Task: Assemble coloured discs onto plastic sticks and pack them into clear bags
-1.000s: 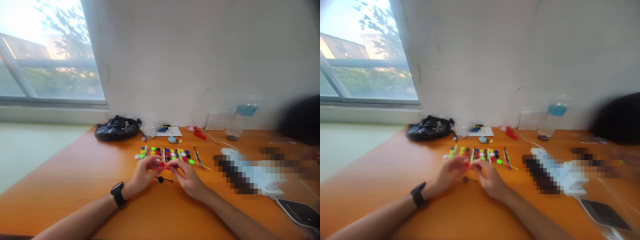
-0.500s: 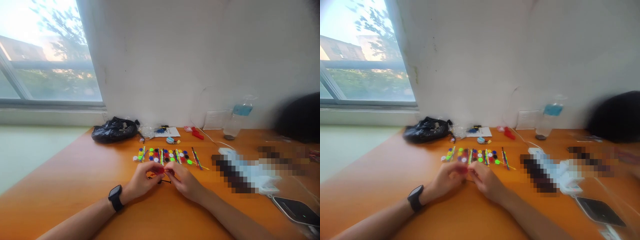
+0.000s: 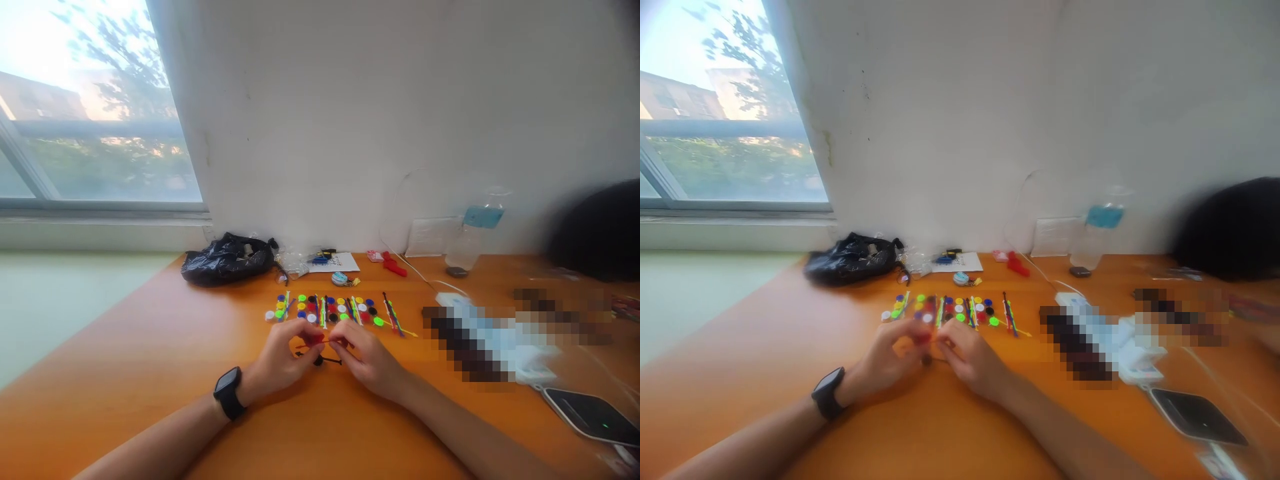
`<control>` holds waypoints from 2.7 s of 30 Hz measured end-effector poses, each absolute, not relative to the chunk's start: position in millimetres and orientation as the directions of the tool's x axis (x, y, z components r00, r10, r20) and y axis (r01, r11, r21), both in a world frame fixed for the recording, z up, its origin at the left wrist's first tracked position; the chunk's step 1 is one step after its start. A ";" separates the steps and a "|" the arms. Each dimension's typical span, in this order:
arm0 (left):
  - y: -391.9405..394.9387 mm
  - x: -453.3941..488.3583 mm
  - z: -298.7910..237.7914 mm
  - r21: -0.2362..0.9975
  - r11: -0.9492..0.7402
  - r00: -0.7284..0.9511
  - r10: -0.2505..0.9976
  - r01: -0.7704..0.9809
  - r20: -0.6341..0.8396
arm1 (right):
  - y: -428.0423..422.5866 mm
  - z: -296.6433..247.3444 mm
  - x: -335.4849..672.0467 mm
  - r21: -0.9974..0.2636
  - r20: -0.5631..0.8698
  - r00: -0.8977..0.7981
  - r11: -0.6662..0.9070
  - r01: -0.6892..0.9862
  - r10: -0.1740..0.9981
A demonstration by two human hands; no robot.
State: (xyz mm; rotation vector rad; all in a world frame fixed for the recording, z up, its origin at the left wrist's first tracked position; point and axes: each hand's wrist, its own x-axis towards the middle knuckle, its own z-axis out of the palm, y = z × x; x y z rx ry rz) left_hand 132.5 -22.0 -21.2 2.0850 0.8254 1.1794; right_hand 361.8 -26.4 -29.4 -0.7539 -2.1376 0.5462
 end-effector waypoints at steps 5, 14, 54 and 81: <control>-22.8 131.8 -17.5 0.732 -0.641 0.425 0.743 0.230 0.517 | -26.4 -29.0 362.5 -0.609 0.523 -0.508 0.717 0.339 0.684; -22.0 131.0 -16.6 0.706 -0.669 0.422 0.724 0.234 0.546 | -26.0 -28.3 363.6 -0.585 0.513 -0.508 0.715 0.383 0.692; -3.1 122.8 -19.0 0.973 -0.165 0.409 0.886 -0.160 0.217 | -13.2 -29.6 388.0 -0.921 0.341 -0.513 0.388 -0.018 0.787; -8.1 127.5 -26.2 0.874 -0.477 0.404 0.821 0.097 0.403 | -12.6 -31.0 388.9 -0.851 0.444 -0.434 0.521 0.071 0.784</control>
